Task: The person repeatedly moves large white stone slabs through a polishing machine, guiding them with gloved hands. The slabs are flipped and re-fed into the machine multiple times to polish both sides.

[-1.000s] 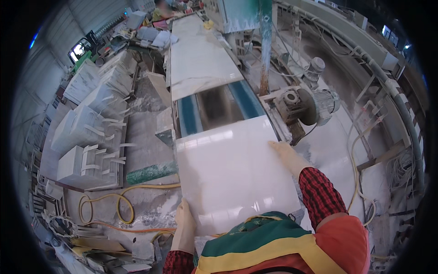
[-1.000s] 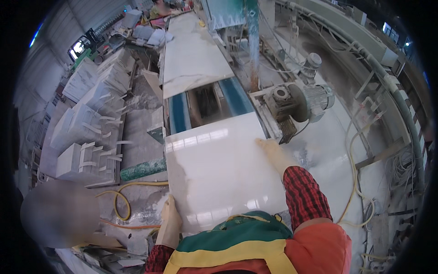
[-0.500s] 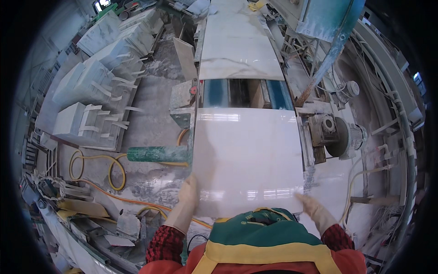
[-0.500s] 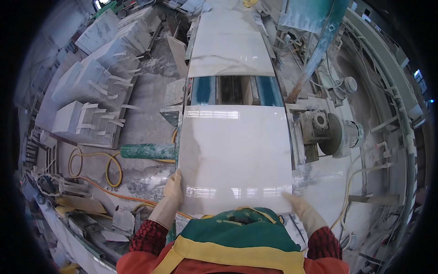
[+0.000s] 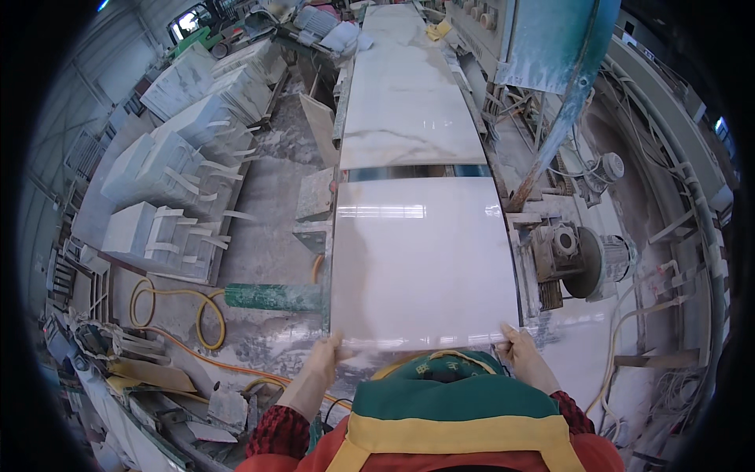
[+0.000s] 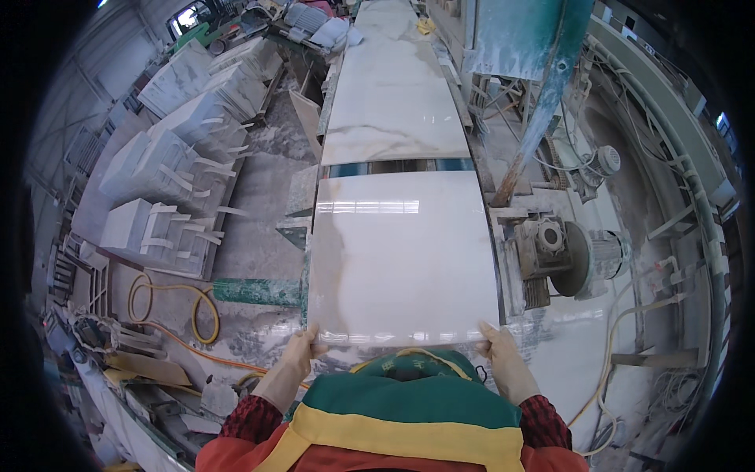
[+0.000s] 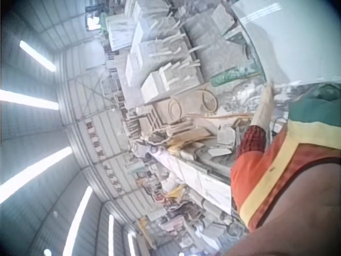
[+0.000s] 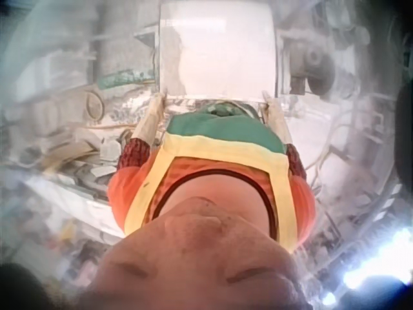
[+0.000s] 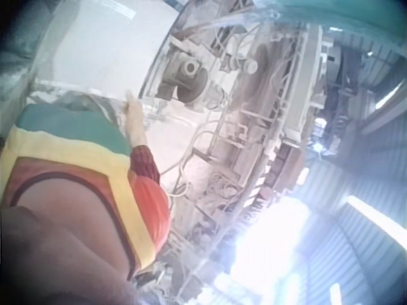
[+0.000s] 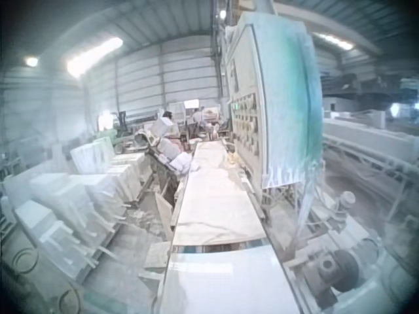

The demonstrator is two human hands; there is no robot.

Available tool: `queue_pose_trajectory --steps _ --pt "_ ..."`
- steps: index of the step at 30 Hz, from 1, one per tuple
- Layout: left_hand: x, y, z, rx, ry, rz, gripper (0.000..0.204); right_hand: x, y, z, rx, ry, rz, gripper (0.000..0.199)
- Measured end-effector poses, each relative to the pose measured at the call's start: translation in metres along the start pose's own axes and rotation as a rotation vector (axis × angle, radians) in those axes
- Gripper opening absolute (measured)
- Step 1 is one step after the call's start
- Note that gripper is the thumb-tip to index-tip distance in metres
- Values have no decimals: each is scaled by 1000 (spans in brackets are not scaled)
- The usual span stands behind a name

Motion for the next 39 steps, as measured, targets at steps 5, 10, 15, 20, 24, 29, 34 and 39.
queue_pose_trajectory --steps 5,10,15,20,24,29,34,39 --pt "-9 26 12 45 43 226 47 -9 18 -4 -39 236 -298 34" --pt "-4 52 50 120 -53 196 60 -62 26 -13 123 325 -278 59" --pt "1 45 17 95 121 121 63 -58 35 -38 84 282 -76 73" --pt "-15 52 3 140 95 179 57 -19 53 -25 46 223 -1 79" --pt "-28 54 -2 74 79 134 56 -17 54 -42 20 232 13 71" --pt "-46 56 -1 92 91 98 57 -14 56 -49 14 219 59 70" --pt "-47 57 -12 129 83 147 60 -12 58 -57 -2 240 57 73" --pt "-45 54 -29 154 80 131 63 -3 65 -59 11 240 74 74"
Point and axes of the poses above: each hand's wrist, its own z-axis away from the middle knuckle, its own y-axis out of the palm, x = y × z, the point moved 7 cm from there along -z, towards the middle knuckle, and after that the axes turned 2 degrees about x, right-handed, at the moved point
